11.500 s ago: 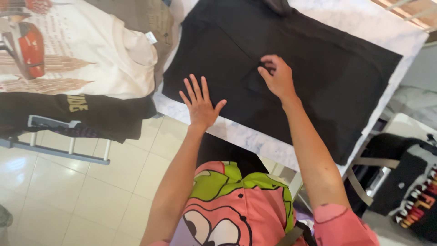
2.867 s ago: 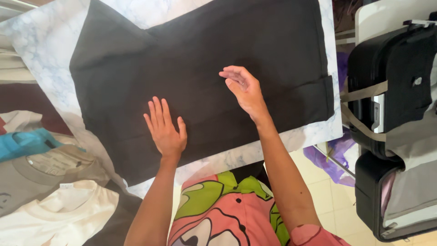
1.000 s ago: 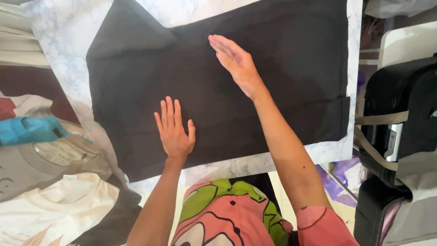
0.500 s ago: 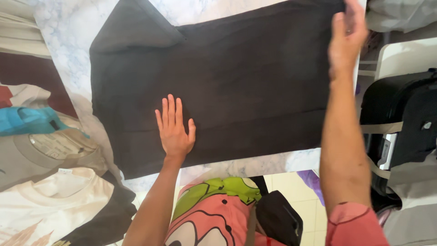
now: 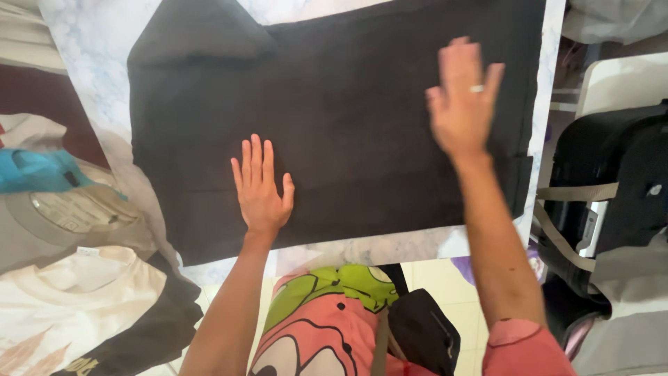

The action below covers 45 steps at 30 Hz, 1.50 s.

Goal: The person folds a black t-shirt on a table by laying it flat, folding the sides and sleeves inward, and then folding it into a rectangle.

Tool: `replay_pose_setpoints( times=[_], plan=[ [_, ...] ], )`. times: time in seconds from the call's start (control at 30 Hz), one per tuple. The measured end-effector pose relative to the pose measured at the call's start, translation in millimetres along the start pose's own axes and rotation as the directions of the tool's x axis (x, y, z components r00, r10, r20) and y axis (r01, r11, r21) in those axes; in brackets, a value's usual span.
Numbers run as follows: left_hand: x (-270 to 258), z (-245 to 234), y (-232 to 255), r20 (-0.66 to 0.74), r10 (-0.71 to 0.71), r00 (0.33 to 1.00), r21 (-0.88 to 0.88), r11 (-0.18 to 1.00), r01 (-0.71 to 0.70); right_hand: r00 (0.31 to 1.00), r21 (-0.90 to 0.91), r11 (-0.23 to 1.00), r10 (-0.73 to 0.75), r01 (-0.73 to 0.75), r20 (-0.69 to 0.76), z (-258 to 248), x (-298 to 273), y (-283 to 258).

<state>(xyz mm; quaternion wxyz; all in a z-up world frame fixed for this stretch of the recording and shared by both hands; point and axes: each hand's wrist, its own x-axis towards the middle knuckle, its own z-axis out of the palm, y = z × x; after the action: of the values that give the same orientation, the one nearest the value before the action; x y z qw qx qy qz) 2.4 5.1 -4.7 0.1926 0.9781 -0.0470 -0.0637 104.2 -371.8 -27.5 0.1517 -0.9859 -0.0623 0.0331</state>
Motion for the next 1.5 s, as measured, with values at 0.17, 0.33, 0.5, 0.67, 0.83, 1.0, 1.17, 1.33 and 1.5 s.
replay_pose_setpoints(
  times=[0.17,0.33,0.5,0.67,0.83,1.0,1.17,1.33,1.5],
  plan=[
    [-2,-1,1,0.001,0.008,1.000,0.019,1.000,-0.008,0.986,-0.019,0.985,0.169,-0.169,0.001,-24,-7,41],
    [-3,-3,2,-0.016,0.015,1.000,0.001,1.000,-0.015,0.992,0.031,0.992,-0.125,0.124,0.030,1,-43,-78],
    [-3,-3,5,-0.007,0.014,1.000,0.000,1.000,-0.014,0.971,0.196,0.955,-0.236,0.223,0.047,8,-90,-120],
    [-7,-2,6,0.012,0.006,1.000,0.033,0.999,-0.006,0.997,0.058,0.997,-0.044,0.047,-0.057,-13,-108,-21],
    [-10,-4,7,-0.001,0.023,1.000,0.029,0.999,-0.023,0.994,0.041,0.996,0.085,-0.082,-0.071,-36,-125,31],
    [-15,-5,9,-0.024,0.035,0.999,0.026,0.999,-0.035,0.994,0.056,0.998,0.009,-0.003,-0.107,-32,-165,-5],
    [-14,-7,8,0.000,0.034,0.999,0.062,0.997,-0.034,0.985,0.184,0.978,0.121,-0.098,-0.120,-43,-220,-30],
    [-21,-7,8,-0.040,0.017,0.999,-0.049,0.999,-0.019,0.889,0.691,0.590,0.106,-0.417,0.446,-90,-277,-56],
    [-50,-3,8,-0.105,-0.072,0.992,-0.085,0.994,0.063,0.736,0.665,0.609,-0.188,-0.432,0.650,-121,-307,-87]
  ],
)
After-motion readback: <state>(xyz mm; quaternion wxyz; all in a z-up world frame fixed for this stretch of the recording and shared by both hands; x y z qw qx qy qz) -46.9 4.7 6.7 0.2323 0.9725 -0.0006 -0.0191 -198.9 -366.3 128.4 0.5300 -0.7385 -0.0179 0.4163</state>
